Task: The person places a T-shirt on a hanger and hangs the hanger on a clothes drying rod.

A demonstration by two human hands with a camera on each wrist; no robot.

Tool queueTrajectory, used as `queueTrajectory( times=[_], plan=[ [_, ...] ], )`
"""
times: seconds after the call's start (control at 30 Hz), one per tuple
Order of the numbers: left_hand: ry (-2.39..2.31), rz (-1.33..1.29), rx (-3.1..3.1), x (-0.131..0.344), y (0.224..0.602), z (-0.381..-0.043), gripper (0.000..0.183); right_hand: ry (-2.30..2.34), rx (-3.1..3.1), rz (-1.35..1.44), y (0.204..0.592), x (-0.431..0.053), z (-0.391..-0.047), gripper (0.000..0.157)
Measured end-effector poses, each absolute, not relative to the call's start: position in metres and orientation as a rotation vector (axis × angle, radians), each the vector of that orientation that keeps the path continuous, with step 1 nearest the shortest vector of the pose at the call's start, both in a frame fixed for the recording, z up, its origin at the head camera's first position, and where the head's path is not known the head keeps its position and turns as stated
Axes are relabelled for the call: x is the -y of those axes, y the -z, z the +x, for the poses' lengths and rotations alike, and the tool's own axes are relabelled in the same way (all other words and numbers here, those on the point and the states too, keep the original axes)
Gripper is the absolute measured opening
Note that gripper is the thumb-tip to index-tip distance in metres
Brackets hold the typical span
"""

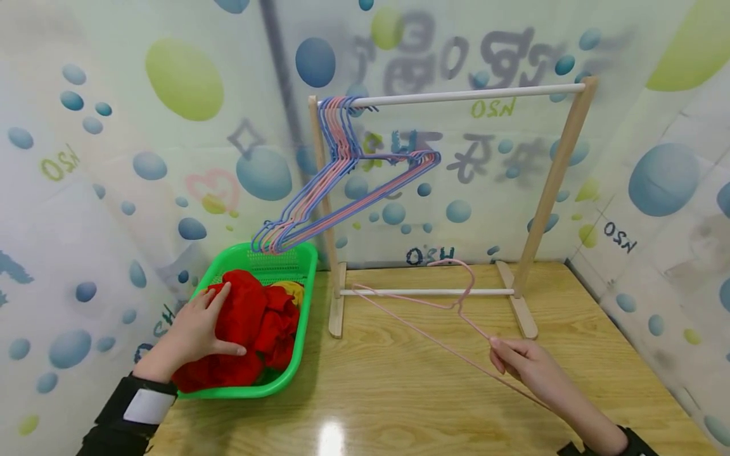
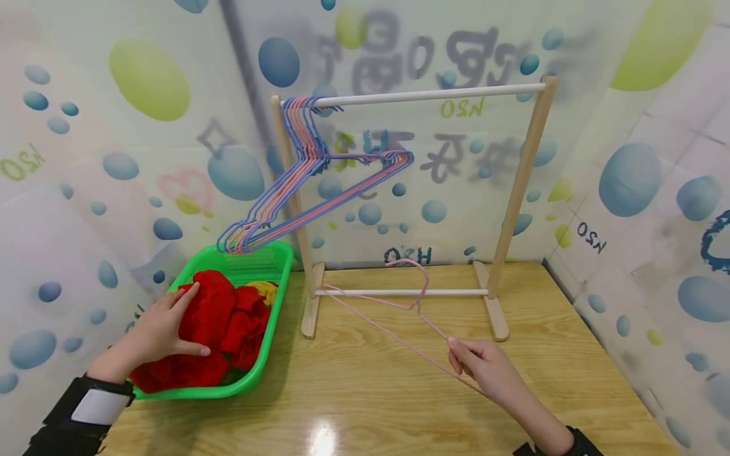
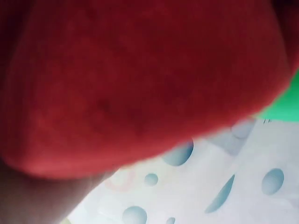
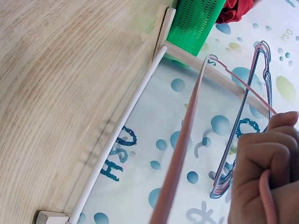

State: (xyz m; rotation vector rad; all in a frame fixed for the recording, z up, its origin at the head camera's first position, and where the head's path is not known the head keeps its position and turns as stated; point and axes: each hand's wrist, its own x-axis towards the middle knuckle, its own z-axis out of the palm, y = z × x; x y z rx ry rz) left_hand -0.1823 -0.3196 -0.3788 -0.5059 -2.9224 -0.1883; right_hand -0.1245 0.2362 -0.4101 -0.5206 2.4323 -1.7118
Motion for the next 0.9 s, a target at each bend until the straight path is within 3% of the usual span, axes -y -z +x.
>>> queueTrajectory(
  times=[0.23,0.6,0.67,0.83,0.9],
  plan=[
    [0.092,-0.526,3.002,0.317,0.389,-0.187,0.125,1.717,-2.417,-0.49,0.411,-0.236,-0.124,0.041],
    [-0.002,-0.449,2.998,0.311,0.39,-0.181,0.089,1.749,-2.38,-0.557,0.414,-0.238,-0.125,0.041],
    [0.032,-0.48,2.945,0.311,0.391,-0.181,0.08,1.747,-2.387,-0.547,0.414,-0.239,-0.124,0.041],
    [0.181,-0.535,2.828,0.313,0.392,-0.183,0.032,1.748,-2.4,-0.535,0.413,-0.24,-0.123,0.04],
    [0.22,-0.528,2.807,0.314,0.391,-0.184,0.024,1.755,-2.397,-0.534,0.413,-0.24,-0.123,0.04]
  ],
)
